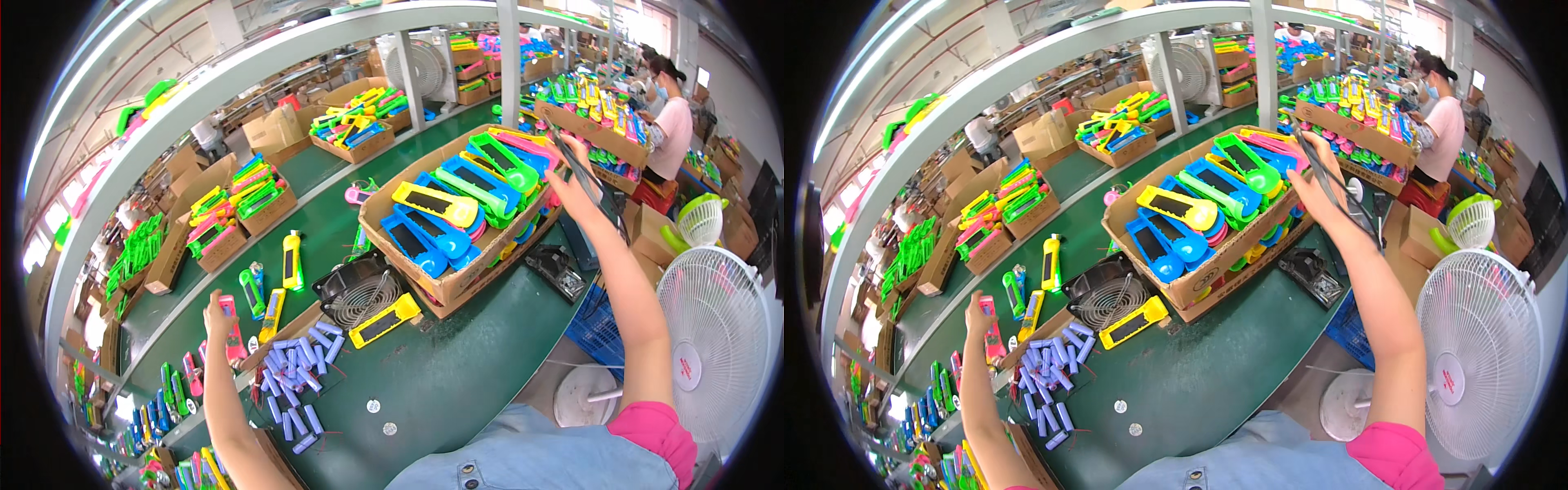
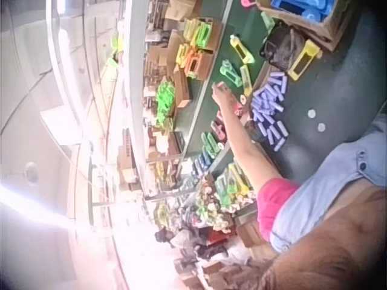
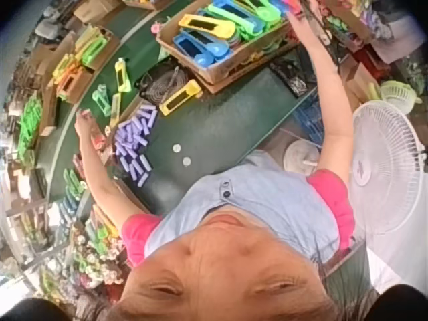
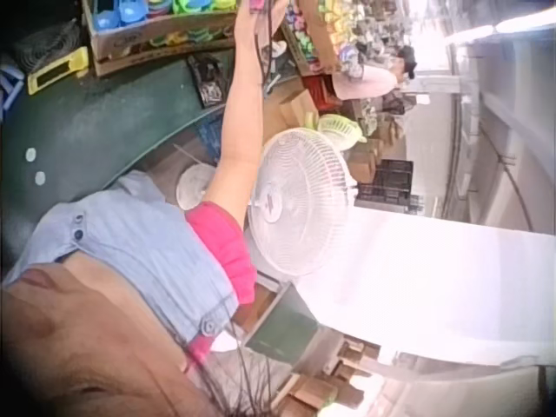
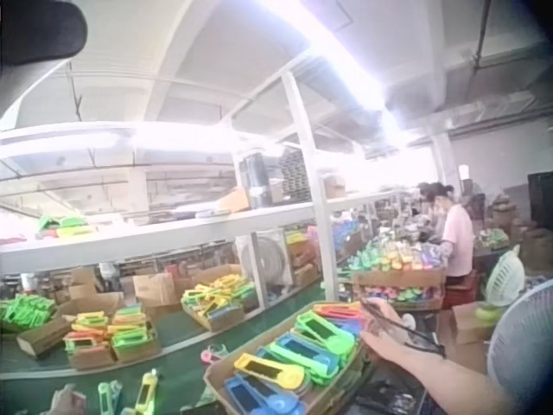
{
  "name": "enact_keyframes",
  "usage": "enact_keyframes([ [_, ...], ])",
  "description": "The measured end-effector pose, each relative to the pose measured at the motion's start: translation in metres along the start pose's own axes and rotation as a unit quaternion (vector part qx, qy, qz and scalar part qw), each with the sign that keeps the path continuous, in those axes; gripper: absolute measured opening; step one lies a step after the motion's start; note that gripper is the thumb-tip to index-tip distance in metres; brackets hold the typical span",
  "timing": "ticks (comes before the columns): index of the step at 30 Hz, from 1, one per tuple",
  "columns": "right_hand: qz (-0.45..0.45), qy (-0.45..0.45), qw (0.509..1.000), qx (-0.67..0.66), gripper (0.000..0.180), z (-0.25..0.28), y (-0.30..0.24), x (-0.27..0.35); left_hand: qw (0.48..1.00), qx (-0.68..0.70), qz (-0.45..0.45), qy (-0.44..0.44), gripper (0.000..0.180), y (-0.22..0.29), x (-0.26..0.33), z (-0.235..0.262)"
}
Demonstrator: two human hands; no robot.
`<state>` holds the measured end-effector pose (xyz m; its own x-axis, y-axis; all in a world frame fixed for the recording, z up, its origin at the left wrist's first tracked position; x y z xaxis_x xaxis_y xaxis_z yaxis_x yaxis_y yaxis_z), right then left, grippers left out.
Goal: The person solders circuit boards and wires inside plastic flashlight housings using a soldering iron, fits components into the casings by hand, and places the assembled flashlights onto a conveyor belt.
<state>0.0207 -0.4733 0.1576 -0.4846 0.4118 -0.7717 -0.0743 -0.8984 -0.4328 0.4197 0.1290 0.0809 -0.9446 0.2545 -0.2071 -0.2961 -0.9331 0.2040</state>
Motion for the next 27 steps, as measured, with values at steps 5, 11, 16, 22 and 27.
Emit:
enact_keyframes([
  [5, -0.125, -0.181, 0.975, -0.032, 0.054, -0.031, 0.05, -0.032, 0.994, -0.099, -0.033, 0.041, 0.07, 0.098, 0.092, 0.115],
  [11, -0.05, -0.16, 0.985, 0.041, 0.066, -0.044, 0.021, -0.036, 0.99, 0.121, -0.039, 0.06, 0.041, 0.114, 0.21, 0.111],
  [16, 0.027, -0.011, 0.997, -0.068, 0.057, -0.059, 0.076, -0.04, 0.864, 0.49, 0.105, -0.046, 0.023, 0.135, 0.309, 0.005],
  [22, 0.041, 0.014, 0.991, -0.128, 0.062, -0.033, 0.05, -0.06, 0.788, 0.576, 0.217, 0.013, 0.017, 0.177, 0.401, -0.074],
  [27, 0.029, -0.002, 0.967, -0.252, 0.061, -0.007, 0.004, -0.054, 0.892, 0.407, 0.193, 0.045, 0.02, 0.182, 0.419, -0.079],
])
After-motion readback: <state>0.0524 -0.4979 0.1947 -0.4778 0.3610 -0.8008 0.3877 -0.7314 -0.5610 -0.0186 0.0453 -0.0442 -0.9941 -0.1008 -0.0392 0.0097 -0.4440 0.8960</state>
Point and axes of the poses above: each hand's wrist, its own x-axis away from the middle knuckle, its own z-axis out of the back of the hand, y = z × x, the point moved 2 cm from there along -x, towards the middle knuckle, and after that the axes turned 3 degrees about -y, right-handed, at the moved point
